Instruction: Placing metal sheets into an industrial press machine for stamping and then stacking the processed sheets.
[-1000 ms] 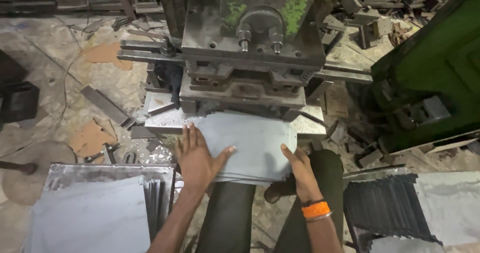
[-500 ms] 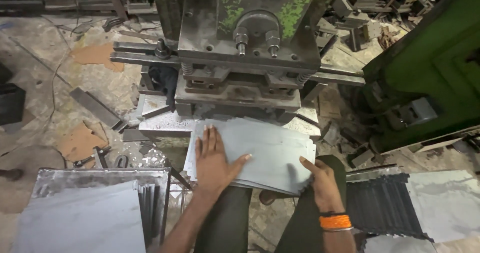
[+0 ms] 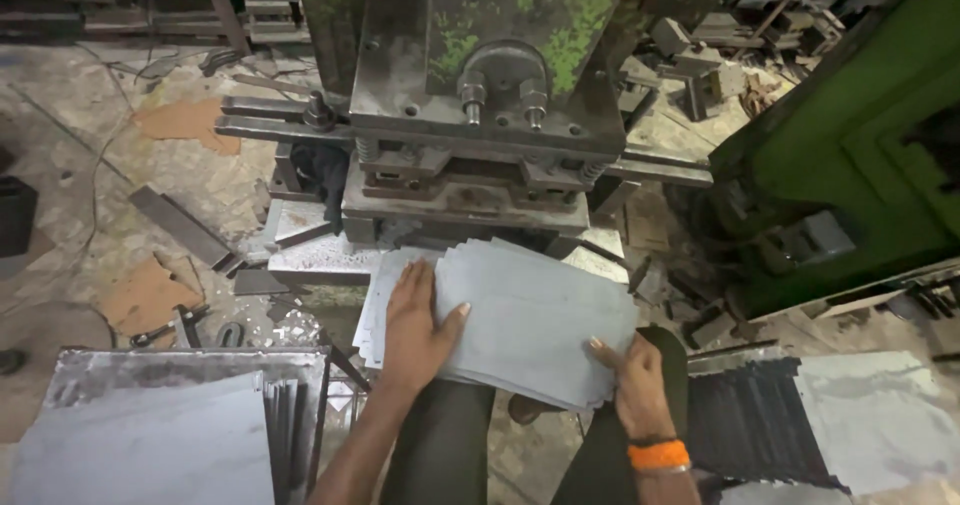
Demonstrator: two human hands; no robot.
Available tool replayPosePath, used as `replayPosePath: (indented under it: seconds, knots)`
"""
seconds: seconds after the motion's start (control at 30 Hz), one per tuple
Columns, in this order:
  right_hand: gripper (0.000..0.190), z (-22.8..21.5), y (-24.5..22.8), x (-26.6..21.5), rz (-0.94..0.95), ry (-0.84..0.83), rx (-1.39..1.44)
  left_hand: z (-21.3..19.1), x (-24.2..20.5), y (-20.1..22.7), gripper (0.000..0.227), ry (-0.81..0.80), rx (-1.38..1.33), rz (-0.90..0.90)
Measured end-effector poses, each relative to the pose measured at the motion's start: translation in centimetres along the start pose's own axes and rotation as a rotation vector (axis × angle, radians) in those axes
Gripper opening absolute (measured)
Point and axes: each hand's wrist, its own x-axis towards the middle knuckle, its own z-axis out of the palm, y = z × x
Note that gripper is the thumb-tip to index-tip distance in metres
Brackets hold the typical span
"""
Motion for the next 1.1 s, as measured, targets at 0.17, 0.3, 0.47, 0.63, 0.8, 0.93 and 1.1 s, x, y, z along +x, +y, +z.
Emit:
replayPosePath:
  seconds: [0.17,0.3,0.47,0.63,0.8,0.93,1.1]
  knots:
    - [0.033,-0.3,-1.9,-0.9,-0.036,0.037,-0.063,-5.1,1.9,3.8,0.076,-0.186,-0.487,-0.504]
    - [0.025,0.6,-3.8,-1.7,-0.127,0.035,-0.204,-6.5,1.4,3.5,0.039,-0.125,-0.585,-0.478]
    - [0.039,2.8,-4.0,-0.3,-0.285,-0.060,-0.083,-9.2,2.9,4.0,0.057,-0.070,-0.655,-0.504]
    - [0.083,5.3,-3.2,1.2,-0.150,-0.109,-0.218,-9.4,2.5,0.3,0.048,0.066,-0.543,-0.295]
    - [0.042,7.1,-5.1,-0.1,-0.376,-0.171,-0.236,-8.3,0.6,-2.6,0.046,0.090,-0.528,-0.370]
    - [0.043,8.3,-5.3,-1.7,-0.363,-0.141,-0.157,-8.2,0.0,0.0,0.052,0.163,-0.495,-0.366]
    - [0.089,11.7,-4.6,-4.5,-0.510,-0.166,-0.031,-7.9,-0.6,4.6,0.098,0.121,-0.635,-0.283]
